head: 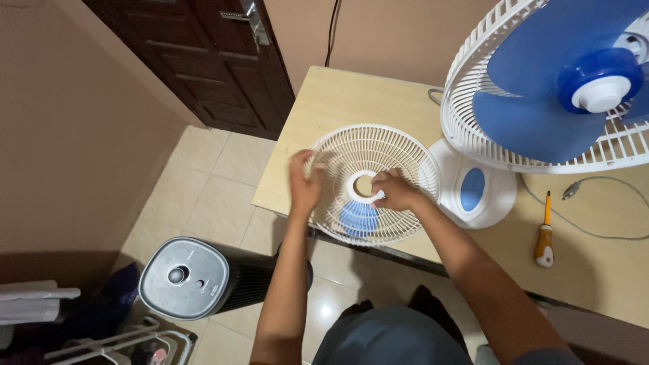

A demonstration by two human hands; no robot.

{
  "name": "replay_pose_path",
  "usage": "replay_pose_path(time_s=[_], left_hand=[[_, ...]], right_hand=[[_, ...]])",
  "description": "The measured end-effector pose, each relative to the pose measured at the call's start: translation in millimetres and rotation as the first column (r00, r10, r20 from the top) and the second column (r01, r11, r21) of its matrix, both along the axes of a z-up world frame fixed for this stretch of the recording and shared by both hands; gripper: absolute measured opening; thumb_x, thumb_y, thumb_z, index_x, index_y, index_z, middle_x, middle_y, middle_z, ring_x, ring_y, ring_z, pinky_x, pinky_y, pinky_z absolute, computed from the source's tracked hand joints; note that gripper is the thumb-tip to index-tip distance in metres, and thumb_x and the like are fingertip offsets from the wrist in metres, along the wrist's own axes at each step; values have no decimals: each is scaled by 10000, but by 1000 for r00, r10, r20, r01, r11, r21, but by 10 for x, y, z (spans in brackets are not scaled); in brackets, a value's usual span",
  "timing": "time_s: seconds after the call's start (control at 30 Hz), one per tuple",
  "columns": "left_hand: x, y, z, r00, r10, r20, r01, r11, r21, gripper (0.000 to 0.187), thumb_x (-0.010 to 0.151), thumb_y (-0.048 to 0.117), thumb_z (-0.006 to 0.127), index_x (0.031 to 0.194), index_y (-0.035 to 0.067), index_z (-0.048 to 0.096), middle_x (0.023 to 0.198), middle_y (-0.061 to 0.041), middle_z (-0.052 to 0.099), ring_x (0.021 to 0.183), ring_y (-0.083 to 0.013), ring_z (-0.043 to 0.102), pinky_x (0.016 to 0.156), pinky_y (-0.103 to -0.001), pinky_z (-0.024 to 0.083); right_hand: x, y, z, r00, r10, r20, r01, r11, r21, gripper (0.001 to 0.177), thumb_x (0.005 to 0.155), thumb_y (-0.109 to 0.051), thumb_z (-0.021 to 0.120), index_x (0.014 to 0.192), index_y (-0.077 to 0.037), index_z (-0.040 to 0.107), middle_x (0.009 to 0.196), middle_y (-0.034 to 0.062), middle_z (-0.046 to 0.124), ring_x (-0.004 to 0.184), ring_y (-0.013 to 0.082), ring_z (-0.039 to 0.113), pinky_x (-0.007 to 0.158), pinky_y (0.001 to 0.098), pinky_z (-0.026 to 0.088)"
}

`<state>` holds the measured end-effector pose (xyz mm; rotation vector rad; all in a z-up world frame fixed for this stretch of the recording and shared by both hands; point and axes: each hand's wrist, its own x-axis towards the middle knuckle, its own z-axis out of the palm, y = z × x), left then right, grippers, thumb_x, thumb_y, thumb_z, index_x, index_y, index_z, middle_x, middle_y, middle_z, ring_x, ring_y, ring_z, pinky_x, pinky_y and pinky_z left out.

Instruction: The person disassembles a table fan by first removing the front grill, then unscrewing the central hub cap to detach the fan blades, and finally removing the rear grill. The components are placed on the table.

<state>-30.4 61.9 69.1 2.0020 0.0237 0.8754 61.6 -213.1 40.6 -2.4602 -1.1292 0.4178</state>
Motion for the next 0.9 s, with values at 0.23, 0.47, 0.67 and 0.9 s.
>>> replay_pose_path(time_s=[0.23,0.47,0.67,0.9], left_hand=[[-808,20,-529,967,-80,-240,-154,569,-808,373,1143,344,594,1102,-25,553,957,-76,601,934,-190,700,731,-315,494],[-862,-589,-347,885,-305,-351,-168,494,-853,531,921,175,681,1349,40,397,982,-136,675,738,-186,675,610,-318,570],[-594,-508,-410,920,-223,-323,-216,400,-891,487,921,95,633,1355,33,419,994,-126,678,788,-181,693,649,-329,607],[89,-208,-687,925,-168,-339,-237,441,-866,406,977,133,656,1314,10,466,940,-156,648,722,-203,608,609,-339,540]], right_hand=[[138,12,-113,993,-121,-15,122,988,95,323,740,-374,872,973,-175,771,1301,40,637,1233,344,434,1099,447,333],[238,139,-183,983,-182,13,181,980,78,327,741,-353,882,986,-162,777,1312,52,626,1243,371,415,1090,439,364],[132,267,89,947,-308,86,280,928,244,327,753,-285,854,1030,-135,766,1298,76,641,1240,356,458,1072,446,387],[-663,57,475,910,-351,220,179,813,555,122,858,-181,763,973,-145,744,1046,42,735,1023,277,671,927,430,512]])
